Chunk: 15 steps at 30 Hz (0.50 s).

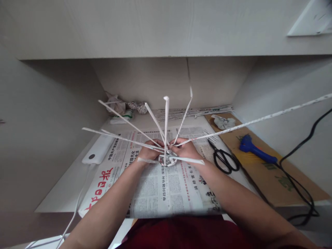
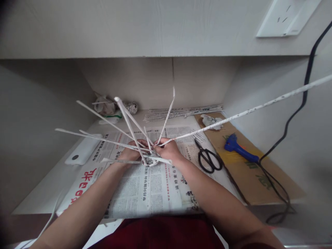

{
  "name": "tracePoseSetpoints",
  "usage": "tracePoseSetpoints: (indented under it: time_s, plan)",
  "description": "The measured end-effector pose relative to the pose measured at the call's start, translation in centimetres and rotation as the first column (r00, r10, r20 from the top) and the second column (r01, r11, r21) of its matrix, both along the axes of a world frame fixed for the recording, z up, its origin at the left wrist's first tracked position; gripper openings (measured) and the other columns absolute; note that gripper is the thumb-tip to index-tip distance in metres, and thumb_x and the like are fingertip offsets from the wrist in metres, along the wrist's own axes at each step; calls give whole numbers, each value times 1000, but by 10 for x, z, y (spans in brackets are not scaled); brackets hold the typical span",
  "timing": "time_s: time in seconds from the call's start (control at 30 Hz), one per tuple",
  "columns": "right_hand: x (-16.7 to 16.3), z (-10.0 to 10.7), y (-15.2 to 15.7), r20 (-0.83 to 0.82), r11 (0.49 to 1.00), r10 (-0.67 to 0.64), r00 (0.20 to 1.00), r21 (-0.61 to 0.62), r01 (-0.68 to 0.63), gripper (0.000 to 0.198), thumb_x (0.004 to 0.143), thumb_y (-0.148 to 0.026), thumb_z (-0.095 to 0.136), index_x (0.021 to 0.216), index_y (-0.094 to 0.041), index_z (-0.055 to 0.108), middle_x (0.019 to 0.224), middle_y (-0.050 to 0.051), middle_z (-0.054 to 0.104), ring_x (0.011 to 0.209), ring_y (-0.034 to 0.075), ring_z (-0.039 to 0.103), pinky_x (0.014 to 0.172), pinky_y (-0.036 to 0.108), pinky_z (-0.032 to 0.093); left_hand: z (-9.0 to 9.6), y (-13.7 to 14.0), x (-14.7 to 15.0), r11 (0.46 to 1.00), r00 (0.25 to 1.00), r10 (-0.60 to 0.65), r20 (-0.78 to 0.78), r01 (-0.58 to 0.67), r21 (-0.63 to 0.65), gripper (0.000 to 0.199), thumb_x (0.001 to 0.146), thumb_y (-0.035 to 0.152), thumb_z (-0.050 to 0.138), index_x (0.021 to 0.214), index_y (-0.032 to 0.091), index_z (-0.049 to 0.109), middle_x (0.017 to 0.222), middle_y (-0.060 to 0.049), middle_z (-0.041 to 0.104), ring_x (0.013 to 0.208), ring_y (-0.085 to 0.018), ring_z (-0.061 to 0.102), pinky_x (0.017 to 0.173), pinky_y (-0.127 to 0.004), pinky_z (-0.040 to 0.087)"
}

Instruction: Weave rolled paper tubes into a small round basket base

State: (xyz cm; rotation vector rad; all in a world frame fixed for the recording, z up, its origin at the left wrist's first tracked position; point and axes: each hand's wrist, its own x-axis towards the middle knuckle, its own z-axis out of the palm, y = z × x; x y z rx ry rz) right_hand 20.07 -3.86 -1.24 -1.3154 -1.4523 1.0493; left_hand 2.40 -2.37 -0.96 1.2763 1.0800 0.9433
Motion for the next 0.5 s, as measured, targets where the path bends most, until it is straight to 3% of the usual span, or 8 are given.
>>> tracePoseSetpoints:
  time_s: [0.27, 0.5]
  plan:
    - [0, 0, 1, -45, 998, -23, 999, -53, 21, 13, 70, -24, 72, 80, -17, 73, 77, 4, 74, 70, 18, 68, 62, 25, 51, -10, 4, 0, 988, 998, 41, -42, -34, 150, 37, 56, 26, 84, 90, 16, 74, 74, -6, 74, 61, -19, 67, 56, -28, 52]
    - [2, 2, 0, -25, 999, -21, 999, -32, 20, 11, 70, -25, 72, 76, -16, 73, 77, 5, 75, 70, 18, 68, 62, 26, 50, -18, 3, 1, 996, 998, 27, -51, -23, 84, 27, 62, 28, 80, 85, 15, 75, 66, -6, 72, 60, -20, 67, 54, -28, 53]
